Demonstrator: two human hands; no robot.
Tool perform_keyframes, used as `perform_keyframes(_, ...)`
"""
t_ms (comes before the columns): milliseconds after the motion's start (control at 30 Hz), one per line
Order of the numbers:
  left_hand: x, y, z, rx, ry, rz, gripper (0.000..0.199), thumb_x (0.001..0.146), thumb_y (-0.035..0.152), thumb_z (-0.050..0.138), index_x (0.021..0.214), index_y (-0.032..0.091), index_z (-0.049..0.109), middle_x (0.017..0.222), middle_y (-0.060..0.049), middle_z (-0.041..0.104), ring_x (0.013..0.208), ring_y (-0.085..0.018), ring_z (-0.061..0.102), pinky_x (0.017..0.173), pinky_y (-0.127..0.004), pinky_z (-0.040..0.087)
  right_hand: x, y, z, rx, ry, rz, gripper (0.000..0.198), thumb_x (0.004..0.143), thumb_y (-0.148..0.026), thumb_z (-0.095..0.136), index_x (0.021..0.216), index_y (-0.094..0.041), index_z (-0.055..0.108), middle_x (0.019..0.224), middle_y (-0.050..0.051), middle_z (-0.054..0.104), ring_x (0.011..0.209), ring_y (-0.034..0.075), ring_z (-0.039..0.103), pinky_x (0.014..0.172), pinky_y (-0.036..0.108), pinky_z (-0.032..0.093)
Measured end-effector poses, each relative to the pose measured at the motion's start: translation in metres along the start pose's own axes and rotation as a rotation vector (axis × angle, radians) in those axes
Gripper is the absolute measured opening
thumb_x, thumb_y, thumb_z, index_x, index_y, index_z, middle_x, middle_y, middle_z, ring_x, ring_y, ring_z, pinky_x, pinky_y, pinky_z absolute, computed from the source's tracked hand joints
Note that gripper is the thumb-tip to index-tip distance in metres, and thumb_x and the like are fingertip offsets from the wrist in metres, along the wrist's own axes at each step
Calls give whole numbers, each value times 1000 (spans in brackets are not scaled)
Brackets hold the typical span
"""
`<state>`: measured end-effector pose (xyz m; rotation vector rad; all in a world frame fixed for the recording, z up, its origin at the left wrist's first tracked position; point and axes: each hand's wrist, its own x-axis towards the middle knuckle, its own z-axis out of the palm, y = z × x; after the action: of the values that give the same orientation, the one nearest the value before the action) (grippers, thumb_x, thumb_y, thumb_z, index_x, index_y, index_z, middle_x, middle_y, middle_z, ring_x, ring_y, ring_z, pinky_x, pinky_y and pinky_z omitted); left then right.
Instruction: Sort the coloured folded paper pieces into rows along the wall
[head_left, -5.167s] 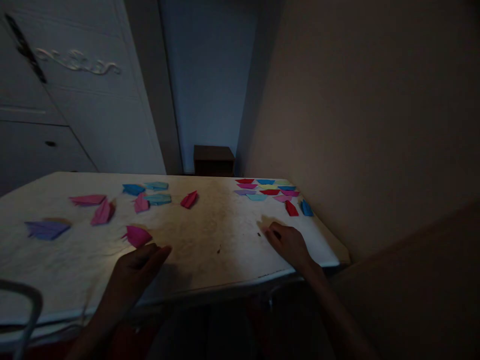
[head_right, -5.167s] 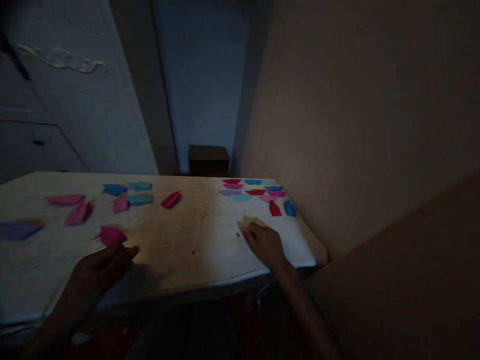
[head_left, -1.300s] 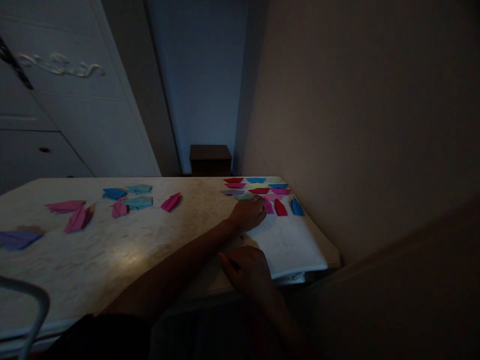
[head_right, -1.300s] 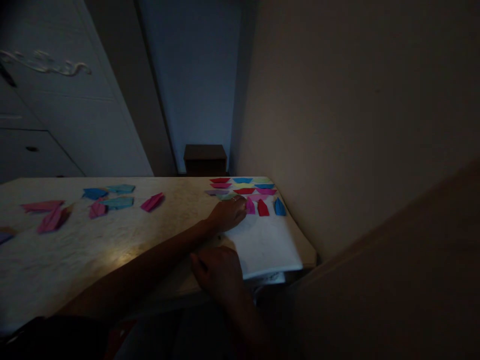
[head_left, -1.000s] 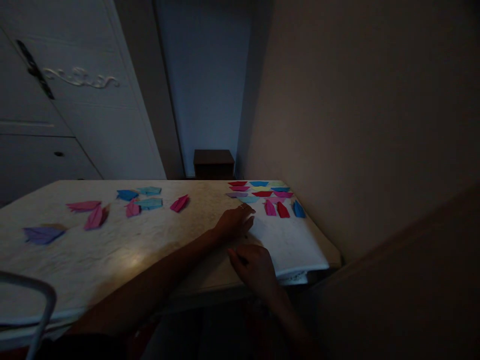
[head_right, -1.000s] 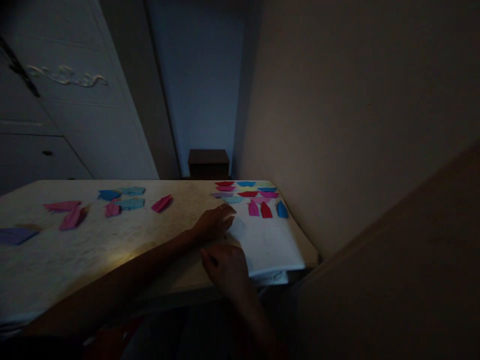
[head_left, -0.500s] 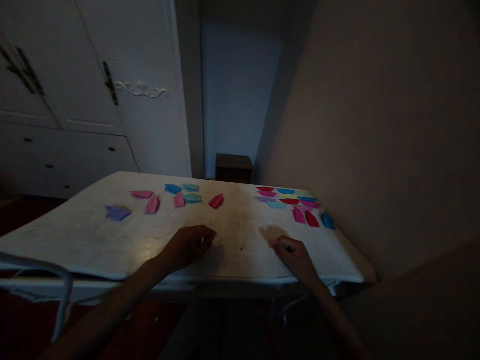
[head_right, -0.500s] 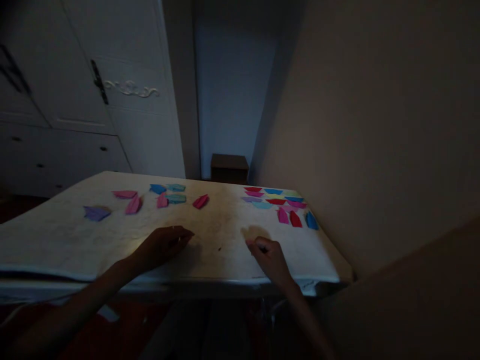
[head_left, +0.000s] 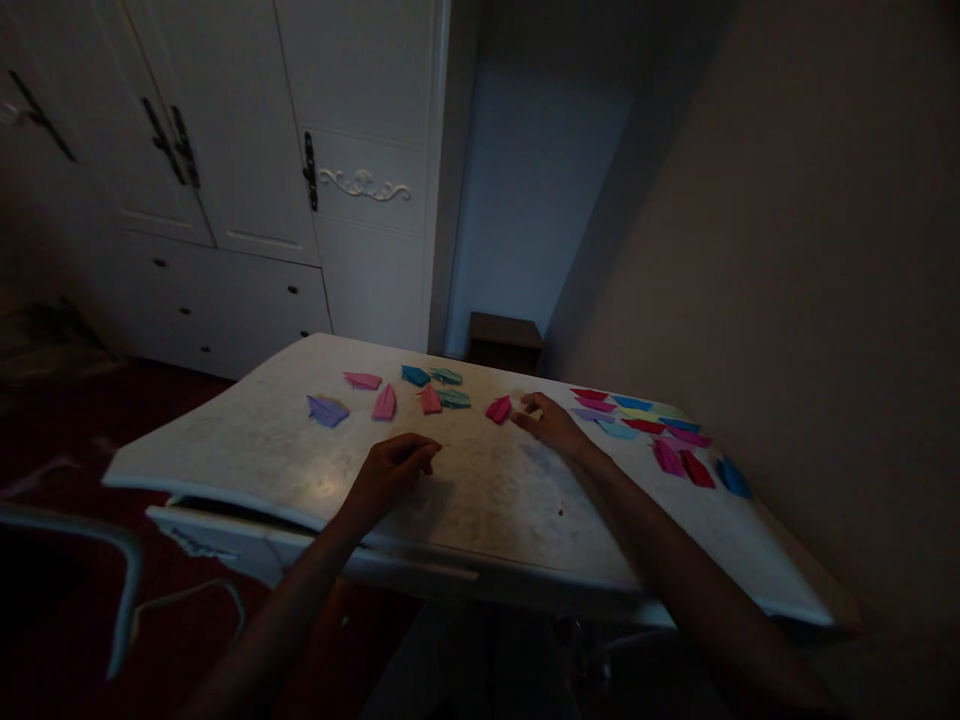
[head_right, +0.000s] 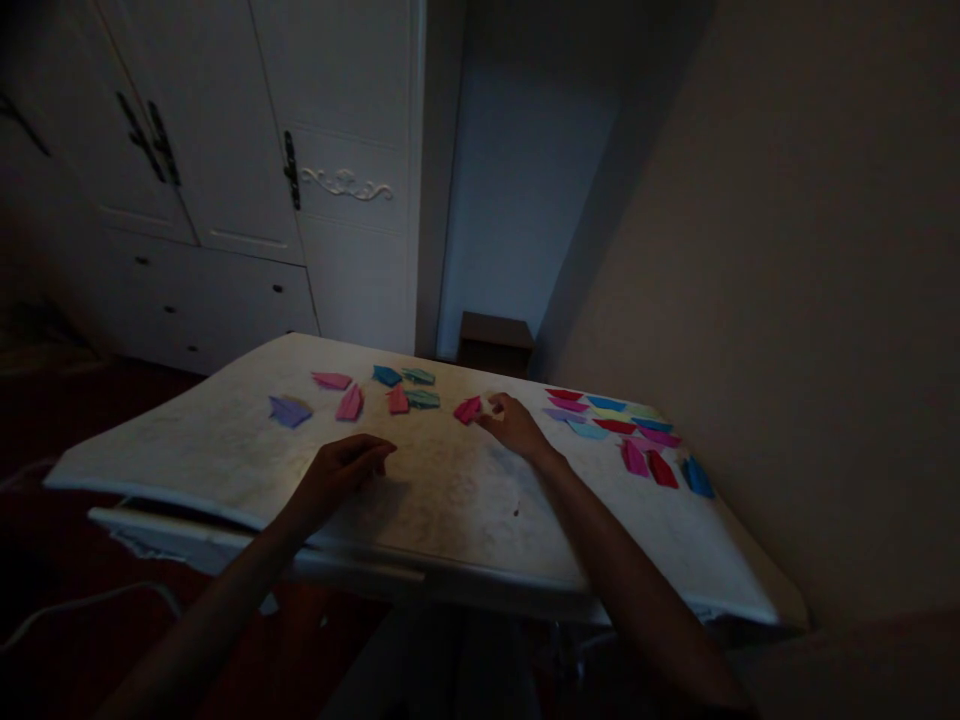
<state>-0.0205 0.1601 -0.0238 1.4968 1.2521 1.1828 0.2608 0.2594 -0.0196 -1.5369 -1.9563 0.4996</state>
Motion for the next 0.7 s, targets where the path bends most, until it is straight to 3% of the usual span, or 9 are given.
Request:
perform_keyframes(133, -2, 2, -1, -49, 12, -16, 36, 75, 48, 61, 84, 15, 72, 63, -1, 63, 49, -9, 49, 45, -20, 38, 29, -3, 19, -207, -91, -124, 51, 73, -46, 70, 114, -16, 63, 119, 15, 64, 115, 32, 56, 94, 42, 45)
perform_keyframes(333, -3, 5, -3, -91, 1, -29, 35, 74, 47, 63, 84, 15, 72, 62, 0, 63, 49, -9, 49, 46, -20, 38, 35, -9, 21, -252, -173, -208, 32, 73, -36, 72, 101, -20, 69, 107, 9, 70, 107, 29, 61, 93, 41, 46)
perform_keyframes(500, -2, 2, -3, -104, 3, -33, 35, 73, 47, 64, 84, 15, 72, 62, 0, 63, 47, -9, 48, 44, -20, 37, 27, -5, 17, -209, -151, -263, 51, 72, -34, 75, 119, -18, 63, 123, 11, 63, 116, 30, 56, 99, 44, 43)
perform_keyframes(700, -2, 2, -3, -93, 22, -30, 35, 73, 47, 65, 85, 15, 72, 63, 0, 63, 48, -8, 49, 45, -19, 38, 1, 8, -5, -162, -150, -269, 67, 79, -38, 70, 138, -17, 49, 137, 16, 51, 103, 25, 62, 92, 42, 48)
